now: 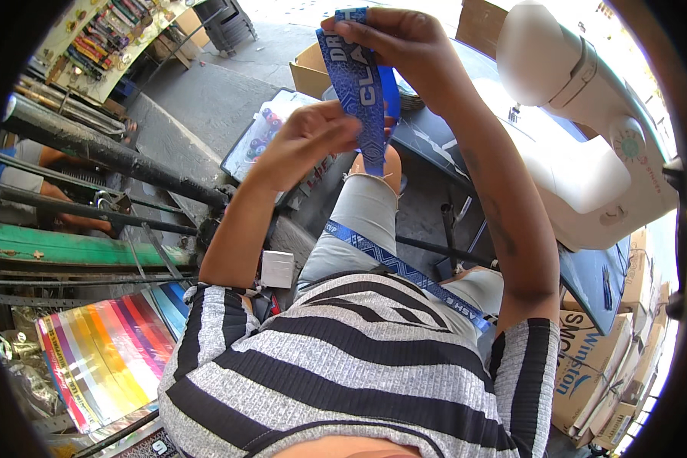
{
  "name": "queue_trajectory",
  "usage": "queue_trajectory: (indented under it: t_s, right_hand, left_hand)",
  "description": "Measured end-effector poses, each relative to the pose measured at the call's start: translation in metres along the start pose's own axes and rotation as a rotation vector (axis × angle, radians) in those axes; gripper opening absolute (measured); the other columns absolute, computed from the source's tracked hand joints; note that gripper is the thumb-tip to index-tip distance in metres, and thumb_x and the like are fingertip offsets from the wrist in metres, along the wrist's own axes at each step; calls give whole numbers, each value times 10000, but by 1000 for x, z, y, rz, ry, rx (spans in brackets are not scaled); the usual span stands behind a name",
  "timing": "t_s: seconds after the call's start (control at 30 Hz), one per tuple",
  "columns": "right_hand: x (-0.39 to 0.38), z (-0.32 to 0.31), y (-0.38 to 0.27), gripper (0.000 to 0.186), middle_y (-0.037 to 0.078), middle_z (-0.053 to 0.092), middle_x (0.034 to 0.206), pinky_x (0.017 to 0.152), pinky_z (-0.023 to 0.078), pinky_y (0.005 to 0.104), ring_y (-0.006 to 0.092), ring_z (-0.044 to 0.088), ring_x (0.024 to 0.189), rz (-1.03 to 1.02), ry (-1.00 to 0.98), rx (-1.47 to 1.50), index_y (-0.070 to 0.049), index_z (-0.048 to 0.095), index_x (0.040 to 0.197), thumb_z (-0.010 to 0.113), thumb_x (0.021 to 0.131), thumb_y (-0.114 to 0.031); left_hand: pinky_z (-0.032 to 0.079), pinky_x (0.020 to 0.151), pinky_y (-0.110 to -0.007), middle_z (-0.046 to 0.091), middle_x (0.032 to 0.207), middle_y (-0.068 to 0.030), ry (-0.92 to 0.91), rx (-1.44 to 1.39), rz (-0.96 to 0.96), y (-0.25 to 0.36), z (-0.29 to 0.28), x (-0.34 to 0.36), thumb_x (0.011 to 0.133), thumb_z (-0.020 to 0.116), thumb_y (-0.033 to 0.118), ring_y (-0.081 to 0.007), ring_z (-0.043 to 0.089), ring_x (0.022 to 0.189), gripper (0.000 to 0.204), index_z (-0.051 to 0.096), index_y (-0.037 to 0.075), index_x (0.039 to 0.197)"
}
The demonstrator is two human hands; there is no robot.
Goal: The person prepares a sewing machine by inserting a needle and threading it, then positions a blue lanyard under the presser foot and begins sewing. The person handles the needle, thread, and lanyard, and operates the sewing machine.
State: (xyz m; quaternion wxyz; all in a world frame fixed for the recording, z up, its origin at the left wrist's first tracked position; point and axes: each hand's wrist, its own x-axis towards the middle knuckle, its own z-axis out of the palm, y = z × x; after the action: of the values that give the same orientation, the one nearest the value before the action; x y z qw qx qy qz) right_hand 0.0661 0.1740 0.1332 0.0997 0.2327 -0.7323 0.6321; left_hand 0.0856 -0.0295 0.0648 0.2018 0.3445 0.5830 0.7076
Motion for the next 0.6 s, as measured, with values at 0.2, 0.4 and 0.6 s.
queue_trajectory:
  t_s: [0.2, 0.4, 0.6]
  right_hand:
    - [24, 14, 4, 266, 7, 704, 809, 626, 482, 231, 55, 575, 692, 84, -16, 77, -10, 748, 1078, 715, 946, -238]
    - [22, 0, 9, 269, 11, 709, 865, 640, 495, 231, 56, 598, 736, 64, -1, 117, -18, 747, 1058, 723, 946, -260]
    - [16, -7, 11, 264, 40, 717, 895, 643, 514, 228, 79, 638, 761, 153, 48, 170, -35, 716, 1101, 700, 964, -261]
  left_hand:
    - [569, 948, -401, 712, 1121, -217, 54, -22, 27, 20, 24, 7, 967, 616, 11, -317, 712, 1054, 426, 520, -6, 1381]
    - [587, 898, -379, 720, 1102, -215, 40, -7, -70, 29, 28, 4, 970, 618, 19, -289, 721, 1034, 472, 476, 13, 1420]
    - [575, 919, -362, 715, 1113, -219, -13, 54, -49, 24, 39, -1, 924, 661, -33, -274, 717, 1041, 668, 339, 28, 1505]
